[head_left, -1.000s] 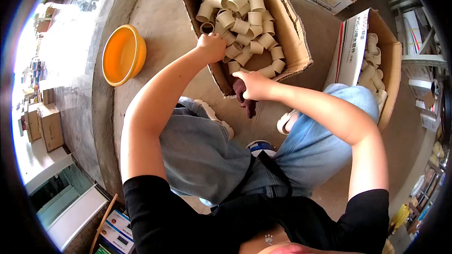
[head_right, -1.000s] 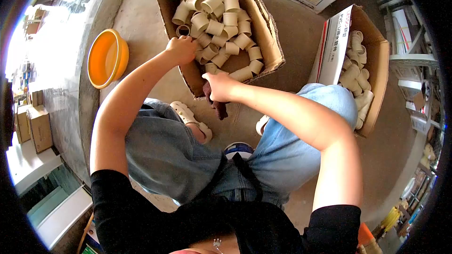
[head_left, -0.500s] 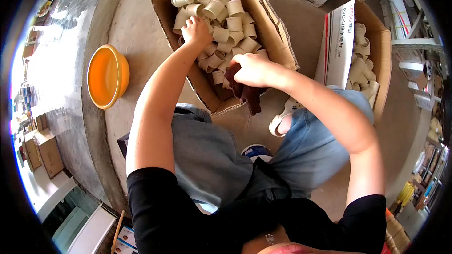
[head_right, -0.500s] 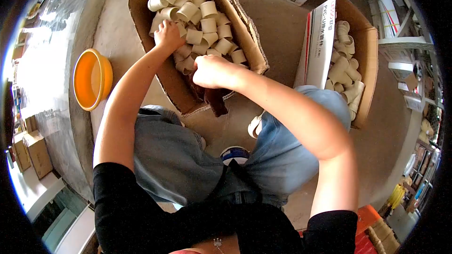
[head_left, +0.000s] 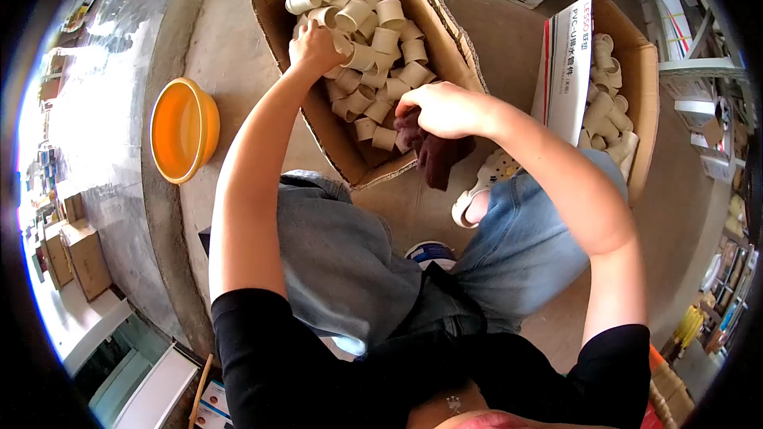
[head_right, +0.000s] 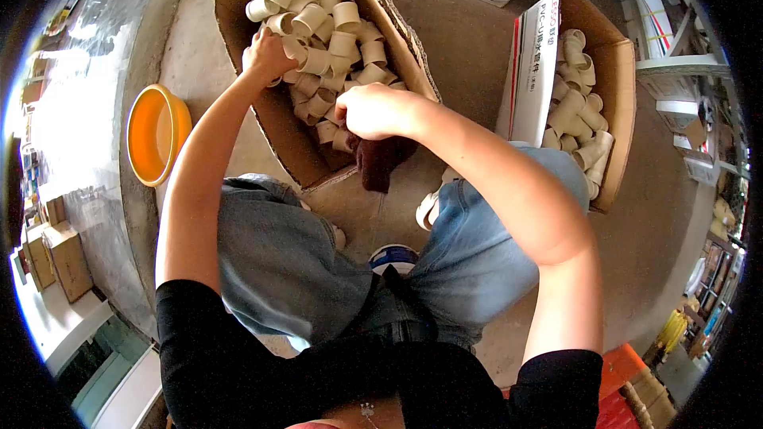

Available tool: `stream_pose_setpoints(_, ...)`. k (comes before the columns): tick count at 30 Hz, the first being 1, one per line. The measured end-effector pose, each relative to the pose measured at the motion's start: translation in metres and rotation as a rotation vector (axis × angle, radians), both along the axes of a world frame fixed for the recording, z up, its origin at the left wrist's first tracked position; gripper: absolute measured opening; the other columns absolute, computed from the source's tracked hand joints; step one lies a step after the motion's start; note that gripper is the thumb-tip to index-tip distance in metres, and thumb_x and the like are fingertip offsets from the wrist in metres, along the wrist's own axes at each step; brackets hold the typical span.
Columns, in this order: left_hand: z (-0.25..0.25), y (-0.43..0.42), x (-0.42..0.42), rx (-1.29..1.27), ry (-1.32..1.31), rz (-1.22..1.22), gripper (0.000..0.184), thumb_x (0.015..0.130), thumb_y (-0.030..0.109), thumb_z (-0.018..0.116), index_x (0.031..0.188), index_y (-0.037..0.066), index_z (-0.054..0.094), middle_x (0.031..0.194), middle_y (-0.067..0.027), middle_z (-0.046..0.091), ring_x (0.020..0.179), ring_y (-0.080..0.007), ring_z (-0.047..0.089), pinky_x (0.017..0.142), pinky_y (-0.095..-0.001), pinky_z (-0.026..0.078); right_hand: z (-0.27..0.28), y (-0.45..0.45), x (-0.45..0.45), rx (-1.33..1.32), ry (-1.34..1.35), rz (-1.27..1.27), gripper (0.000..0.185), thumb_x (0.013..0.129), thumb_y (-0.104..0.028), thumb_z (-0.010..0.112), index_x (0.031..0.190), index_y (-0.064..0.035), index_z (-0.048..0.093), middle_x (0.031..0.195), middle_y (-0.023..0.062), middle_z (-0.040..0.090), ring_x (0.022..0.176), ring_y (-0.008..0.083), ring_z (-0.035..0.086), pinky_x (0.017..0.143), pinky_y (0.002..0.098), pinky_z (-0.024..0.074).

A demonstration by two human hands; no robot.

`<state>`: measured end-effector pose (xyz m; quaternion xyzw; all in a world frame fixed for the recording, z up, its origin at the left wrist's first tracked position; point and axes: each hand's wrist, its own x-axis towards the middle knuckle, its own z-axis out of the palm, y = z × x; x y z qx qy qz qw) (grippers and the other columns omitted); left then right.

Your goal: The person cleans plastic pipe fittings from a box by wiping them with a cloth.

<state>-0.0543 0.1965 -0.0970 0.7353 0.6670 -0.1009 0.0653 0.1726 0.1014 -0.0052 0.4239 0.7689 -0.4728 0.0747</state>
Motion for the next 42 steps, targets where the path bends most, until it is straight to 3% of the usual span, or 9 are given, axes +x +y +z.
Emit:
stream_pose_setpoints(6, 0.048, -0.023, -0.016, 0.068, -0.128, -0.012, 0.052, 0.062, 0.044, 0.065, 0.092, 0.001, 0.061, 0.092, -0.0148, 0.064, 0.094, -0.0277, 0.059, 0.078, -0.0404, 0.050, 0.025, 0.013, 0.004, 0.059, -0.003, -0.104, 0.031, 0.072, -0.010, 0.045, 0.093, -0.0038, 0.067, 0.094, 0.0169, 0.066, 0.091, 0.0274, 0.062, 0.084, 0.0334, 0.0463)
stream_pose_setpoints(10, 0.085, -0.043, -0.021, 0.119, -0.171, 0.003, 0.051, 0.065, 0.043, 0.067, 0.100, 0.007, 0.062, 0.094, -0.0124, 0.065, 0.090, -0.0293, 0.061, 0.078, -0.0409, 0.050, 0.042, 0.021, 0.006, 0.123, -0.020, -0.221, 0.027, 0.078, -0.021, 0.052, 0.091, -0.0023, 0.065, 0.086, 0.0124, 0.066, 0.081, 0.0204, 0.062, 0.076, 0.0319, 0.0469)
stream_pose_setpoints(14, 0.138, -0.069, -0.008, 0.260, -0.249, 0.022, 0.049, 0.065, 0.039, 0.069, 0.102, 0.008, 0.063, 0.094, -0.0104, 0.065, 0.092, -0.0263, 0.061, 0.082, -0.0382, 0.048, 0.048, 0.028, 0.008, 0.134, 0.088, -0.284, 0.053, 0.073, -0.042, 0.067, 0.097, 0.0058, 0.063, 0.090, 0.0190, 0.066, 0.085, 0.0243, 0.063, 0.078, 0.0338, 0.0480)
stream_pose_setpoints(19, 0.179, -0.114, 0.003, 0.514, -0.359, -0.093, 0.051, 0.062, 0.037, 0.072, 0.100, 0.005, 0.063, 0.093, -0.0110, 0.064, 0.091, -0.0263, 0.060, 0.080, -0.0371, 0.049, 0.054, 0.034, 0.008, 0.186, 0.129, -0.315, 0.037, 0.071, -0.019, 0.066, 0.099, 0.0036, 0.058, 0.083, 0.0102, 0.061, 0.074, 0.0141, 0.056, 0.067, 0.0285, 0.0470)
stream_pose_setpoints(25, 0.173, -0.144, -0.001, 0.192, -0.356, -0.165, 0.057, 0.063, 0.029, 0.073, 0.114, 0.007, 0.058, 0.107, -0.0134, 0.061, 0.103, -0.0275, 0.055, 0.091, -0.0381, 0.043, 0.048, 0.038, 0.014, 0.262, 0.365, -0.553, 0.053, 0.072, -0.007, 0.057, 0.123, 0.0015, 0.045, 0.102, 0.0122, 0.057, 0.086, 0.0153, 0.055, 0.076, 0.0266, 0.0459)
stream_pose_setpoints(32, 0.140, -0.153, -0.013, 0.310, -0.446, -0.418, 0.057, 0.060, 0.023, 0.072, 0.112, 0.006, 0.057, 0.105, -0.0092, 0.055, 0.102, -0.0272, 0.051, 0.090, -0.0389, 0.041, 0.041, 0.017, -0.004, 0.283, 0.610, -0.527, 0.046, 0.076, 0.000, 0.047, 0.122, 0.0041, 0.049, 0.110, 0.0097, 0.057, 0.089, 0.0119, 0.054, 0.081, 0.0241, 0.0436)
stream_pose_setpoints(39, 0.130, -0.148, -0.010, 0.376, -0.761, -0.165, 0.057, 0.060, 0.019, 0.073, 0.112, 0.002, 0.056, 0.100, -0.0117, 0.055, 0.098, -0.0281, 0.053, 0.087, -0.0359, 0.043, 0.051, -0.017, -0.019, -0.180, 0.762, -0.675, 0.061, 0.067, 0.003, 0.044, 0.127, 0.0043, 0.042, 0.117, 0.0113, 0.052, 0.101, 0.0152, 0.050, 0.085, 0.0229, 0.0397)
stream_pose_setpoints(40, 0.129, -0.147, -0.009, 0.393, -0.794, -0.150, 0.057, 0.060, 0.018, 0.073, 0.111, 0.001, 0.056, 0.098, -0.0112, 0.056, 0.093, -0.0262, 0.055, 0.084, -0.0340, 0.044, 0.051, -0.020, -0.023, -0.197, 0.902, -0.761, 0.058, 0.068, 0.002, 0.047, 0.126, 0.0051, 0.043, 0.105, 0.0107, 0.056, 0.078, 0.0116, 0.048, 0.070, 0.0221, 0.0401)
stream_pose_setpoints(42, 0.123, -0.145, -0.008, 0.355, -0.917, -0.116, 0.057, 0.059, 0.018, 0.074, 0.111, 0.000, 0.056, 0.098, -0.0109, 0.057, 0.091, -0.0247, 0.055, 0.083, -0.0330, 0.045, 0.044, -0.018, -0.019, -0.252, 0.990, -0.729, 0.053, 0.077, -0.005, 0.049, 0.128, 0.0047, 0.040, 0.114, 0.0117, 0.053, 0.095, 0.0139, 0.052, 0.085, 0.0224, 0.0390)
